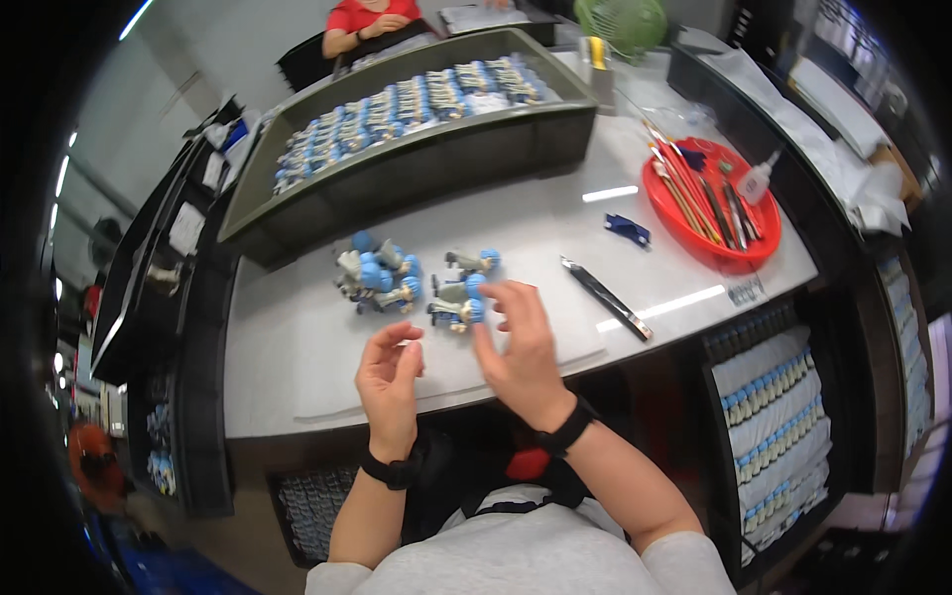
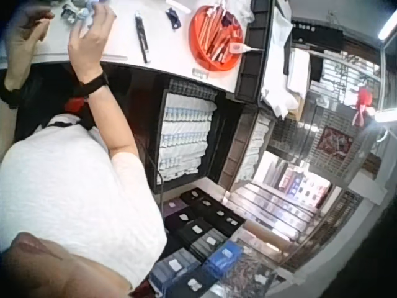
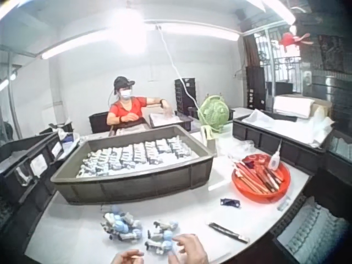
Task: The person assembles small blue and white figurines by hand, picking them from a tray and placing them into a storage bin. The person repeatedly handles the figurines, aligns parts, and places them into rows within the bin.
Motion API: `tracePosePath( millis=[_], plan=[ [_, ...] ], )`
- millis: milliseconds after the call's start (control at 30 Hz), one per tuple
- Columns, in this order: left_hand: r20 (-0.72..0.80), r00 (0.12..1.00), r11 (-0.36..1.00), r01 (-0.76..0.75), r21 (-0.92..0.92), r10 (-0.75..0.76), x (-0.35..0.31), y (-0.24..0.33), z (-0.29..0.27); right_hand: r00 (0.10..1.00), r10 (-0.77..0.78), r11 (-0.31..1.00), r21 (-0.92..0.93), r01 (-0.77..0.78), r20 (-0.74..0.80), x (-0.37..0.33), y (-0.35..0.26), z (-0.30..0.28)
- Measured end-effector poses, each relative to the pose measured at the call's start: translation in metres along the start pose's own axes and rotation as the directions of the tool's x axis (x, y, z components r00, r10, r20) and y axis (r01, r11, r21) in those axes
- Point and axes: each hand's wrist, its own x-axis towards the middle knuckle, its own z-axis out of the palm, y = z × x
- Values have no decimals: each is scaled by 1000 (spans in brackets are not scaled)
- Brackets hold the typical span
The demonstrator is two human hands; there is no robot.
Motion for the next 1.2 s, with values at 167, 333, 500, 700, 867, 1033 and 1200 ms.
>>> tracePosePath(
  millis=[167, 333, 500, 700, 867, 1033, 1200],
  plan=[
    [11, 996, 986, -84, 142, 83, -2, -30, -5, 988, -157, 955, -254, 154, 11, -12, 19, 21],
    [51, 995, 951, -99, 293, 88, -5, -38, -8, 990, -139, 956, -262, 131, -12, -17, 24, 15],
    [21, 992, 919, -124, 374, 126, -5, -34, 5, 990, -142, 952, -275, 134, -11, -19, 28, 19],
    [-86, 989, 881, -69, 468, 124, -4, -28, 11, 993, -120, 953, -281, 116, 3, -19, 28, 20],
    [-125, 986, 891, -45, 453, 113, -3, -29, 12, 992, -124, 945, -308, 107, -36, -21, 31, 24],
    [-130, 985, 917, -49, 395, 109, -6, -24, 16, 995, -100, 963, -253, 95, -9, -20, 31, 23],
    [-91, 989, 937, -82, 340, 120, -3, -19, 16, 990, -139, 939, -320, 124, -24, -16, 30, 18]
  ],
)
